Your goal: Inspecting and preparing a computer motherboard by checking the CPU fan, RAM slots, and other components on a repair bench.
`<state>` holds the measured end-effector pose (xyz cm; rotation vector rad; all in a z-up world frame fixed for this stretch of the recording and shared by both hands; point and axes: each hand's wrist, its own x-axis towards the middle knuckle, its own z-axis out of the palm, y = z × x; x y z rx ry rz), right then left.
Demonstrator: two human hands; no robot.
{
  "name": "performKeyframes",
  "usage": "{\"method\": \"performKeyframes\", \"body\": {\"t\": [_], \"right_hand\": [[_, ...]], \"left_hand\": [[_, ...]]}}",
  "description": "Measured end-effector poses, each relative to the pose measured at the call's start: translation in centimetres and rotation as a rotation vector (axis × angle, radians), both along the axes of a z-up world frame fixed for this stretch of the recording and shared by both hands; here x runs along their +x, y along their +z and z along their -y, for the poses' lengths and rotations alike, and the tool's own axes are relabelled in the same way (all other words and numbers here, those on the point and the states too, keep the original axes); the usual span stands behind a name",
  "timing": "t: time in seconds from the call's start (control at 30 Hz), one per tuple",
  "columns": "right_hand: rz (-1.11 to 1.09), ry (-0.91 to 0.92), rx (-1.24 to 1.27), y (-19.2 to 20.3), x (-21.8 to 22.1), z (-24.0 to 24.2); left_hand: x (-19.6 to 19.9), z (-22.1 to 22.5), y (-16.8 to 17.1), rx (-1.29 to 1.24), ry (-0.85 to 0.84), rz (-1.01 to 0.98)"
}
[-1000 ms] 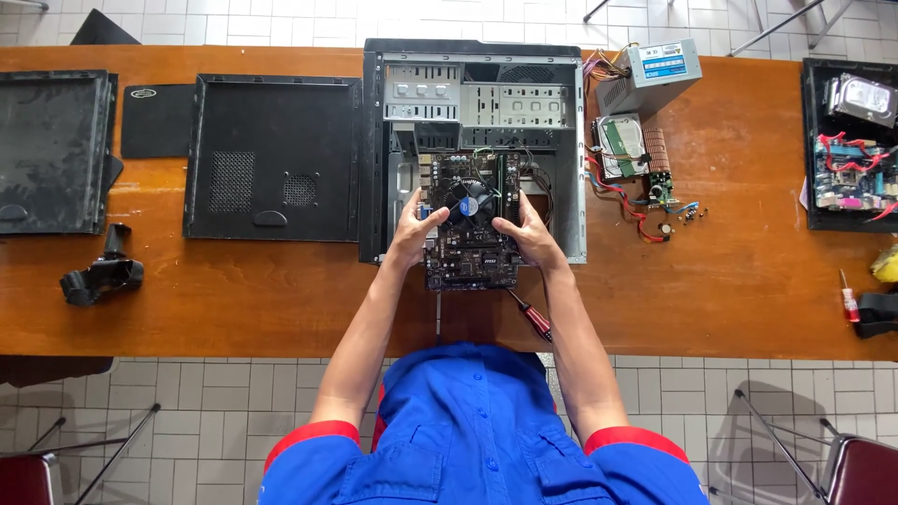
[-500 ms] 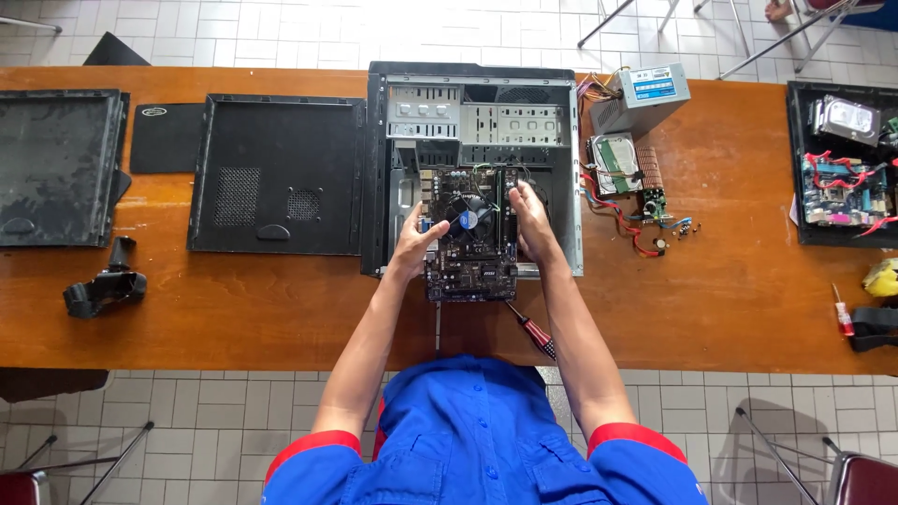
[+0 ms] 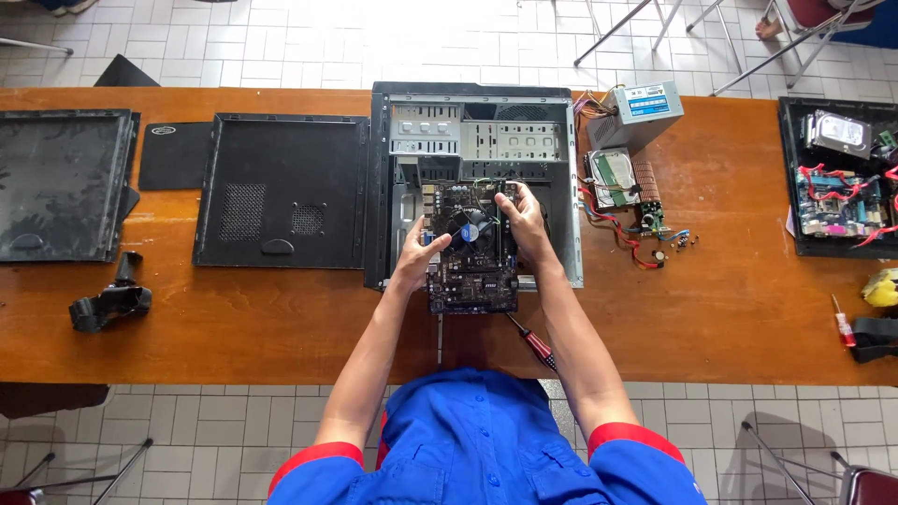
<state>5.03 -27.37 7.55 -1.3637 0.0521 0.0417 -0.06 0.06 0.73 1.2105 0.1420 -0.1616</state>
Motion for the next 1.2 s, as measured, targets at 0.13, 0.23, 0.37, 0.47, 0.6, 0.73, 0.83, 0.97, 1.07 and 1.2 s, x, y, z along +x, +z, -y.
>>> {"method": "performKeyframes", "body": {"t": [0.13, 0.23, 0.37, 0.47, 0.6, 0.73, 0.83, 0.97, 1.07, 1.2], "right_hand": [[0.012, -0.012, -0.001, 1.0, -0.2, -0.5], [0.002, -0.012, -0.005, 1.5, -0.3, -0.6], [0.006, -0.007, -0.022, 2.0, -0.5, -0.7], [0.014, -0.005, -0.042, 4.2, -1.0, -1.7], [0.011, -0.030, -0.045, 6.7, -1.7, -2.8], [0.007, -0.039, -0.030, 6.9, -2.0, -3.8], [-0.006, -0.046, -0.010, 4.8, -1.4, -3.0], [-0.044, -0.039, -0.005, 1.1, -1.0, -0.8], [-0.084, -0.013, 0.002, -2.0, -0.6, 0.5], [-0.105, 0.024, -0.037, -3.5, -0.7, 1.1]], "left_hand": [[-0.1, 0.2, 0.6, 0.008, 0.005, 0.003], [-0.2, 0.3, 0.8, 0.023, 0.012, -0.008], [-0.2, 0.3, 0.7, 0.020, 0.017, -0.015], [-0.3, 0.3, 0.5, 0.016, 0.023, -0.016], [-0.2, 0.5, 0.8, 0.033, 0.024, -0.017], [-0.2, 0.4, 0.3, 0.041, 0.021, -0.012], [0.0, 0.5, -0.2, 0.046, 0.031, -0.015], [-0.2, 0.5, 0.0, 0.039, 0.021, -0.012], [0.0, 0.5, 0.2, 0.036, 0.020, -0.011], [-0.1, 0.4, 0.0, 0.030, 0.029, -0.010]]}}
